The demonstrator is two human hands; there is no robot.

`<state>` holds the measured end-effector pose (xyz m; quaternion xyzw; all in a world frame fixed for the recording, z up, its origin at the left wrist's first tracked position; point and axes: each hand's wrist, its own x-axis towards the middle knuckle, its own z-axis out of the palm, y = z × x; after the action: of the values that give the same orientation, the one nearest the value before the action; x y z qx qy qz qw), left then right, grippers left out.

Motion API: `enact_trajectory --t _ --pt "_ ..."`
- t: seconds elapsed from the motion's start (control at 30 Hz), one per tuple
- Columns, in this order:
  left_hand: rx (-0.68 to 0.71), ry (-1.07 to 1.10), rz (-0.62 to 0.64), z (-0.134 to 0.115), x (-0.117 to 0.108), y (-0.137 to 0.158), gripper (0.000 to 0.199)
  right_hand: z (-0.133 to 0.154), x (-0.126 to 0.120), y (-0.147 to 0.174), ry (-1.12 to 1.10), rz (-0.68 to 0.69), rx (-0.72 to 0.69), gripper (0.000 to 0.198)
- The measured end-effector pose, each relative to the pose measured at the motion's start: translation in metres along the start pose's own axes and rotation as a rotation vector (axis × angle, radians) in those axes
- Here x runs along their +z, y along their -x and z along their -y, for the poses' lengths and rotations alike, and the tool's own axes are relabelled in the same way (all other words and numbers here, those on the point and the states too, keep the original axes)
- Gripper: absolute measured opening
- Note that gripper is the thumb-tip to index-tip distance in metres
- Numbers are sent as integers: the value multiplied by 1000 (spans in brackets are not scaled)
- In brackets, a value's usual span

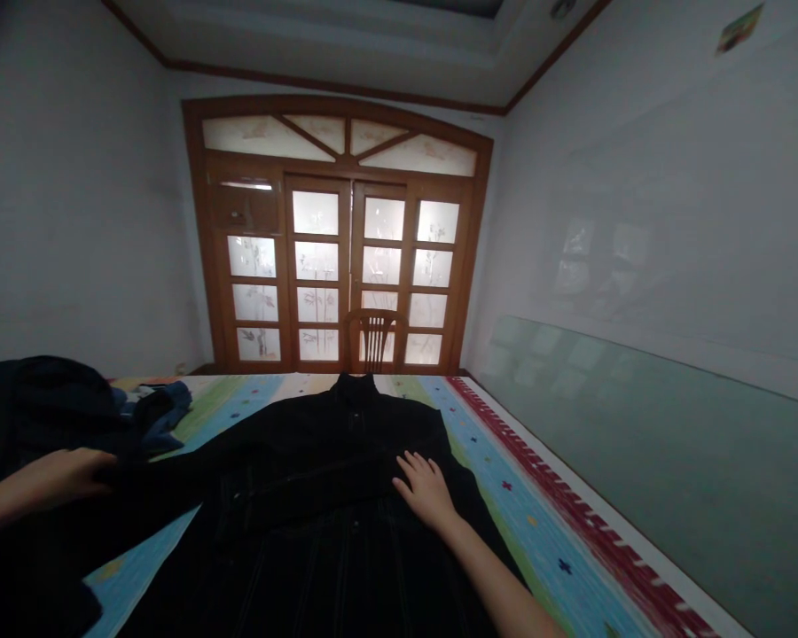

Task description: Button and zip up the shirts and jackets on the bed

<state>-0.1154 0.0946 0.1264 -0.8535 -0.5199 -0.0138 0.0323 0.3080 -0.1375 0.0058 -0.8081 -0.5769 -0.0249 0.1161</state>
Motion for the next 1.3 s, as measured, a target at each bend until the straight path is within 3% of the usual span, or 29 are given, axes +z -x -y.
enact_trajectory --t 0.1,0.2,0.3,0.43,0.53,0.6,0.67,0.77,0.87,0.97,1.1,1.13,1.2,1.3 --pt "21 -122 90 0 -25 4 29 2 -2 1 -5 -4 -1 47" --pt "5 -142 -23 -14 -55 2 35 3 -4 1 -21 -9 -1 47" --pt "64 38 -46 -36 -83 -7 43 5 -6 2 -37 -13 2 47" --pt "274 374 37 -75 -104 -25 52 6 -7 3 -51 -19 8 46" --pt "470 580 127 -119 -101 -33 48 6 -7 3 -52 -21 14 45" --pt "498 715 195 -154 -92 -32 44 6 -7 3 -52 -20 15 45" --pt "482 863 350 -192 -79 -26 44 7 -7 3 -54 -21 14 45" --pt "622 1158 592 -243 -62 -11 42 7 -8 3 -52 -26 12 44" --pt "827 1130 641 -275 -50 1 39 7 -8 3 -58 -33 10 43" --pt "883 931 511 -279 -39 -8 37 6 -7 3 -69 -54 -6 43" --pt "747 466 38 -243 -15 -50 36 8 -10 4 -85 -93 -76 39" --pt "667 351 -25 -231 -8 -61 35 10 -12 5 -95 -100 -97 38" --pt "524 245 -39 -208 6 -77 37 16 -18 6 -128 -113 -133 34" --pt "457 233 -16 -186 27 -84 38 25 -30 8 -180 -81 -207 26"
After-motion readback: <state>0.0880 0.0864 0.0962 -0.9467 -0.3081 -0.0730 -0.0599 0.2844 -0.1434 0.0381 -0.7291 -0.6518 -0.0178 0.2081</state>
